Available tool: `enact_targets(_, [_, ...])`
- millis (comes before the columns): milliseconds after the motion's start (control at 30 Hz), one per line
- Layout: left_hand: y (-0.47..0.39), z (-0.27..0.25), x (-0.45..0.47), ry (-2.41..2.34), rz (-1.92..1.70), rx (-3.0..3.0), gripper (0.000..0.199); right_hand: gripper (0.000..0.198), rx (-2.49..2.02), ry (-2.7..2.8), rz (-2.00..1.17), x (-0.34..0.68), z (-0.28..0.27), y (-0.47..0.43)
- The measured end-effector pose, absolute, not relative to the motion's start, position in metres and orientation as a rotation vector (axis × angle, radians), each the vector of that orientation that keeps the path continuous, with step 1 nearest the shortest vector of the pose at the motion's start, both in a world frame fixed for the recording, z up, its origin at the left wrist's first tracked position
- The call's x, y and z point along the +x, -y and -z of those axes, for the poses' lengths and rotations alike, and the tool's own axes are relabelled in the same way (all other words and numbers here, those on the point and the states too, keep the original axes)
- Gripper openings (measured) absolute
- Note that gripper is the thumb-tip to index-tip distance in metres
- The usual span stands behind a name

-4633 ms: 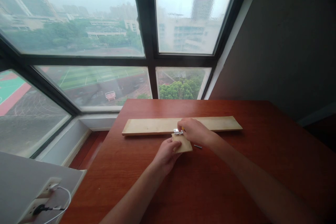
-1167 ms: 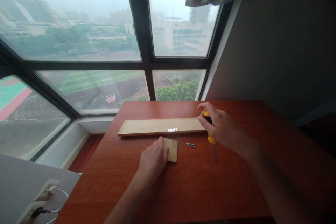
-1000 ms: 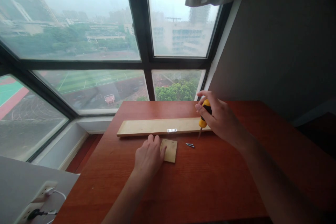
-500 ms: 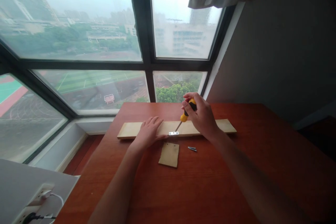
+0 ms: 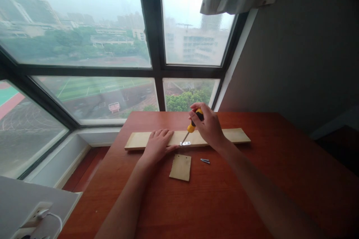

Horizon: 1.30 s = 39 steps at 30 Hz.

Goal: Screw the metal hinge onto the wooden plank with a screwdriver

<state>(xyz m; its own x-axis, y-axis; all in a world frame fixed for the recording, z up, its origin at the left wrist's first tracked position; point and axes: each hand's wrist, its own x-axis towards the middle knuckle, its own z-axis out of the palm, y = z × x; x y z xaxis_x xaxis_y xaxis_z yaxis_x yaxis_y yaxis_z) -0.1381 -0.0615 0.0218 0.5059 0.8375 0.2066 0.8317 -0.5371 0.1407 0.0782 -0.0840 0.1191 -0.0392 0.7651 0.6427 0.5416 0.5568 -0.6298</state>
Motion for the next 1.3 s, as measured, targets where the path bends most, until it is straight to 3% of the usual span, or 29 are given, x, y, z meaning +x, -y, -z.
enact_targets(867, [0.061, -0.013, -0.138, -1.518, -0.419, 2.749, 0.06, 0.022, -1.135, 1.721, -0.24, 0.077, -0.12, 0.082])
enact_targets(1300, [0.061, -0.015, -0.138, -1.497, -0.461, 2.755, 0.058, 0.042, -1.699, 2.079, 0.429, 0.043, -0.162, 0.098])
